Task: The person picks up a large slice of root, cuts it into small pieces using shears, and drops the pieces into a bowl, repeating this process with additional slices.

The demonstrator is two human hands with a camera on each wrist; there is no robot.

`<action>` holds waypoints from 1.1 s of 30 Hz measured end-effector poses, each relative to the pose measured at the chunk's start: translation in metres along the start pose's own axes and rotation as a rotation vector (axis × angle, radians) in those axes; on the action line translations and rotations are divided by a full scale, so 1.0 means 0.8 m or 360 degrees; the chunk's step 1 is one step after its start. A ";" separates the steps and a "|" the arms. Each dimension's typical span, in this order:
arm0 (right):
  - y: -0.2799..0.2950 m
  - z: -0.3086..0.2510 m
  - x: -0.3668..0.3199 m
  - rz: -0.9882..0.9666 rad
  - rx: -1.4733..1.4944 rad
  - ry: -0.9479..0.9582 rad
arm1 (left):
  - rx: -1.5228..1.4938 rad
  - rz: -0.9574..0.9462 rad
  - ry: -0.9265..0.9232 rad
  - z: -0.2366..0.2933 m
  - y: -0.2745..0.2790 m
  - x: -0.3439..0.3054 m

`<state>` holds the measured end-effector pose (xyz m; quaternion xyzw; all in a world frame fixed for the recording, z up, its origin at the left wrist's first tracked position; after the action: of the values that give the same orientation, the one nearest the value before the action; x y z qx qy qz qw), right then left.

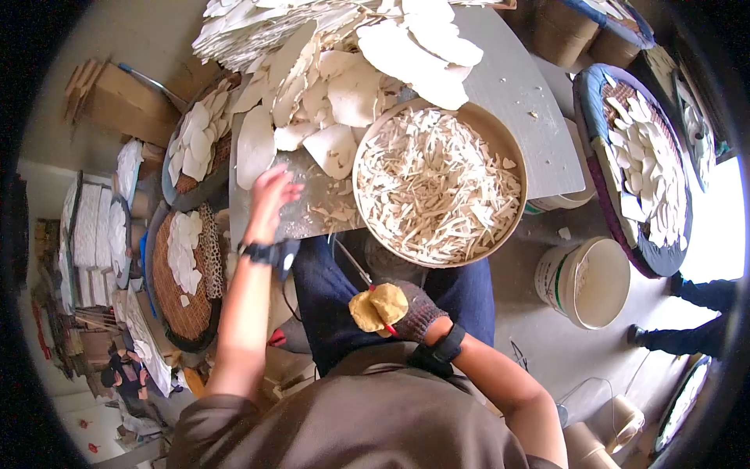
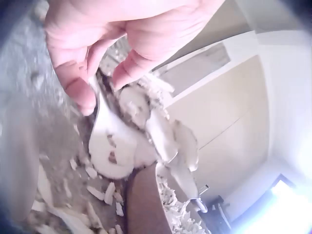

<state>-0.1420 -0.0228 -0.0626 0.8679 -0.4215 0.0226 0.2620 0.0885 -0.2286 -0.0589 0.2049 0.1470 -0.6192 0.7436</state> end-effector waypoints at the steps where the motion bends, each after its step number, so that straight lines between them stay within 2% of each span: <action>1: -0.009 0.014 -0.008 -0.0055 0.0017 -0.0089 | -0.0011 -0.0025 0.0085 -0.016 -0.021 0.031; 2: -0.009 0.016 -0.013 -0.0033 -0.0024 -0.0062 | 0.0062 0.0067 0.0087 -0.026 -0.032 0.058; 4: -0.009 0.019 -0.022 0.0013 -0.0103 -0.0009 | 0.0105 -0.0010 0.0187 -0.028 -0.057 0.078; 5: -0.010 0.027 -0.025 0.0039 0.0017 -0.0108 | 0.0087 0.0033 0.0210 -0.030 -0.056 0.087; 6: -0.005 0.025 -0.028 0.0091 0.0033 -0.0086 | 0.0070 0.0076 0.0229 -0.032 -0.052 0.094; 8: 0.006 0.017 -0.028 0.0196 0.0074 -0.0033 | 0.0030 -0.0026 0.0118 -0.010 -0.049 0.078; 10: 0.001 0.028 -0.033 0.0181 0.0157 -0.0133 | 0.0591 0.0433 -0.0688 0.035 -0.019 0.059; 11: -0.002 0.034 -0.035 0.0172 0.0201 -0.0181 | 0.0731 0.0649 -0.0862 0.066 -0.023 0.002; 14: 0.004 0.027 -0.031 0.0222 0.0212 -0.0062 | 0.1026 0.0818 -0.1296 0.079 -0.018 -0.061; 15: 0.008 0.021 -0.027 0.0257 0.0210 -0.0004 | 0.1034 0.0769 -0.1057 0.060 0.000 -0.046; 18: 0.014 0.025 -0.024 0.0149 0.0155 -0.0254 | 0.0084 0.0564 -0.0768 0.033 0.032 -0.054; 20: 0.015 0.017 -0.025 0.0278 -0.0012 0.0061 | -0.0384 0.0248 -0.0382 0.002 0.009 -0.069; 21: 0.013 0.028 -0.027 0.0390 0.0432 -0.0149 | -0.0525 0.0113 -0.0228 -0.010 -0.011 -0.080; 22: 0.023 0.014 -0.019 0.0429 0.0234 0.0012 | -0.0662 -0.0025 -0.0067 -0.026 -0.033 -0.090; 23: 0.032 0.000 -0.013 0.0482 0.0023 0.0162 | -0.0673 -0.0138 -0.0056 -0.032 -0.054 -0.102; 25: 0.017 0.028 -0.027 0.0572 0.0419 -0.0093 | -0.0681 -0.0241 -0.0030 -0.051 -0.085 -0.119; 26: 0.026 0.018 -0.026 0.0525 0.0139 -0.0009 | -0.0705 -0.0269 -0.0100 -0.048 -0.100 -0.133; 27: 0.033 0.008 -0.025 0.0494 -0.0146 0.0068 | -0.0570 -0.0130 -0.0190 -0.051 -0.104 -0.142; 28: 0.035 0.011 -0.030 0.0504 -0.0135 0.0037 | -0.0434 0.0013 -0.0284 -0.052 -0.106 -0.151; 31: 0.037 0.012 -0.035 0.0547 0.0010 0.0000 | -0.0305 -0.0055 -0.0409 -0.053 -0.122 -0.165; 33: 0.036 0.014 -0.038 0.0479 -0.0227 0.0014 | -0.0268 -0.0079 -0.0374 -0.054 -0.130 -0.173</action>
<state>-0.1854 -0.0206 -0.0676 0.7741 -0.5460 0.0355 0.3185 -0.0383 -0.1039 -0.0436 0.0642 0.1153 -0.6428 0.7546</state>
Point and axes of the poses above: each hand's wrist, its own x-axis towards the middle knuckle, its own y-axis out of the back of the hand, z = x × y, the point moved 9 cm from there along x, towards the middle knuckle, and after that the axes turned 14 degrees about y, right-handed, at the moved point
